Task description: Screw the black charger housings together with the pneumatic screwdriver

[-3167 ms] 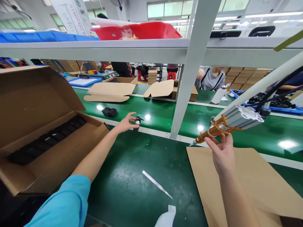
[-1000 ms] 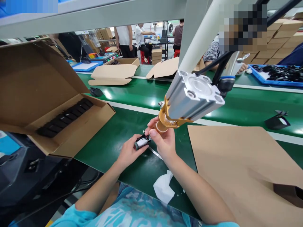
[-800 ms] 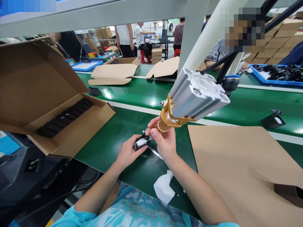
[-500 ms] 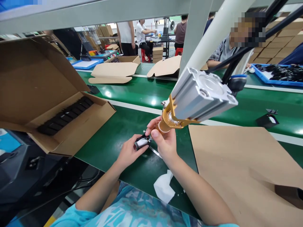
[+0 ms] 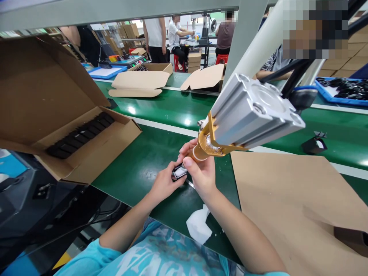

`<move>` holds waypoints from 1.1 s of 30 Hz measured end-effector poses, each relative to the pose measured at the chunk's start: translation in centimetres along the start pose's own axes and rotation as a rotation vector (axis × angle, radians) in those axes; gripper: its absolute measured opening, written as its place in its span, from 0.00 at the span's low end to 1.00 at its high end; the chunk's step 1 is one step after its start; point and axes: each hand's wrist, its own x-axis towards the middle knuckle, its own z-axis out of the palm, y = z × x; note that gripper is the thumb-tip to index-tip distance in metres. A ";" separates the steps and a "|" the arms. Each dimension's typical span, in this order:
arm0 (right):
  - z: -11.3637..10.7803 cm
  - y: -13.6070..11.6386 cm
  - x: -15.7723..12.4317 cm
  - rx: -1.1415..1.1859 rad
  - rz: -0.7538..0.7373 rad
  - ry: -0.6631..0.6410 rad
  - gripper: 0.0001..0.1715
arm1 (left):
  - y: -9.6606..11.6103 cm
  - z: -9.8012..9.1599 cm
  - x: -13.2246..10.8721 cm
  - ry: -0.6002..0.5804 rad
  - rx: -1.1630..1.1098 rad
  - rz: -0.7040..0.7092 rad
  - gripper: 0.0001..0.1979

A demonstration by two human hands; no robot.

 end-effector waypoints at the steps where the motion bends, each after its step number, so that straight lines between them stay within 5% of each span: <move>1: 0.0 0.0 0.0 -0.008 0.003 0.001 0.17 | 0.1 0.2 0.0 -0.001 -0.011 0.009 0.17; 10: 0.5 -0.3 -0.3 -0.006 -0.025 -0.024 0.10 | 0.8 1.0 0.1 0.046 -0.263 0.108 0.19; 22: 0.2 -0.1 -0.1 -0.032 -0.010 -0.002 0.18 | 0.2 0.4 0.0 0.015 -0.154 0.041 0.19; 26: -0.1 -0.2 0.2 -0.035 -0.028 0.006 0.20 | -2.1 -1.9 1.3 -0.021 -0.102 0.073 0.19; 31: -0.4 -0.2 0.4 -0.030 -0.026 0.029 0.19 | -7.3 -6.5 4.3 -0.339 -0.279 0.226 0.20; 33: -0.5 -0.2 0.5 -0.044 -0.019 0.046 0.19 | -8.3 -7.4 4.7 -0.283 -0.327 0.239 0.22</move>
